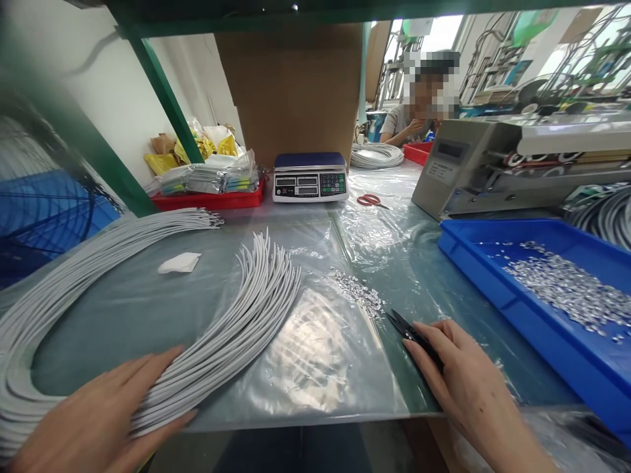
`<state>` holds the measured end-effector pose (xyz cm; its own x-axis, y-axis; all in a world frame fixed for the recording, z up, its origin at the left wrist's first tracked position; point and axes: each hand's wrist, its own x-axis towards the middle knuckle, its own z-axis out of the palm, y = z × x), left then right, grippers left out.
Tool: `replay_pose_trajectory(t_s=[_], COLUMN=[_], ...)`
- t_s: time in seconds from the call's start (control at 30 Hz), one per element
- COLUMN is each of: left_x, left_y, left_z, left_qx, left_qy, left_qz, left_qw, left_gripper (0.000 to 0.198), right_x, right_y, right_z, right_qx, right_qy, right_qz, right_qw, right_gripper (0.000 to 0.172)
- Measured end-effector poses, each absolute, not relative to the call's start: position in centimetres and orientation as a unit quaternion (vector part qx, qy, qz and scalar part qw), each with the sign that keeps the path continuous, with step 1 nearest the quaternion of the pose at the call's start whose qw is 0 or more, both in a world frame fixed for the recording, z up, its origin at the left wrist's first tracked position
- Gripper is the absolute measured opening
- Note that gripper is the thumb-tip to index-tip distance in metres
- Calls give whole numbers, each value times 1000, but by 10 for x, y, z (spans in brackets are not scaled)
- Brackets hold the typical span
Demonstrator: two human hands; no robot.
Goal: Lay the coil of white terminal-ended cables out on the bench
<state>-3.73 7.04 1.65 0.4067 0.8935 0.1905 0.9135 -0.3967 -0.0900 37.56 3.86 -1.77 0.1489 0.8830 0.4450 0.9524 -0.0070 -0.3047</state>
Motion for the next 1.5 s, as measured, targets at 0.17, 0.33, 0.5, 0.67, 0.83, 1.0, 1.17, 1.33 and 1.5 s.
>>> replay_pose_trajectory(t_s=[0.17,0.33,0.5,0.67,0.83,1.0,1.17,1.33,1.5], left_x=[-9,-1,14,19,27,42,32,31,45], left_y=[78,86,90,94,102,122,137,141,145], left_z=[28,45,49,38,42,47,66,75,58], left_qx=[-845,-825,-836,-847,-859,-847,-836,-794,-771], left_qy=[-528,-560,-539,-525,-507,-527,-535,-549,-576], left_qz=[-13,-69,-100,-40,-41,32,2,-76,-27], left_qw=[88,15,24,72,67,-70,-126,-251,-273], left_gripper=[42,34,29,26,31,70,70,80,82], right_x=[383,389,390,387,386,386,386,387,386], right_y=[37,37,36,37,36,35,36,37,37], right_z=[-29,-38,-41,-38,-37,-40,-44,-43,-43], right_qx=[-682,-681,-686,-688,-692,-686,-671,-666,-667], right_qy=[-681,-678,-672,-667,-664,-662,-669,-672,-667], right_qz=[-60,-66,-67,-75,-88,-106,-103,-83,-77], right_qw=[258,269,273,276,270,284,302,312,323], right_gripper=[67,67,64,67,68,68,59,50,48])
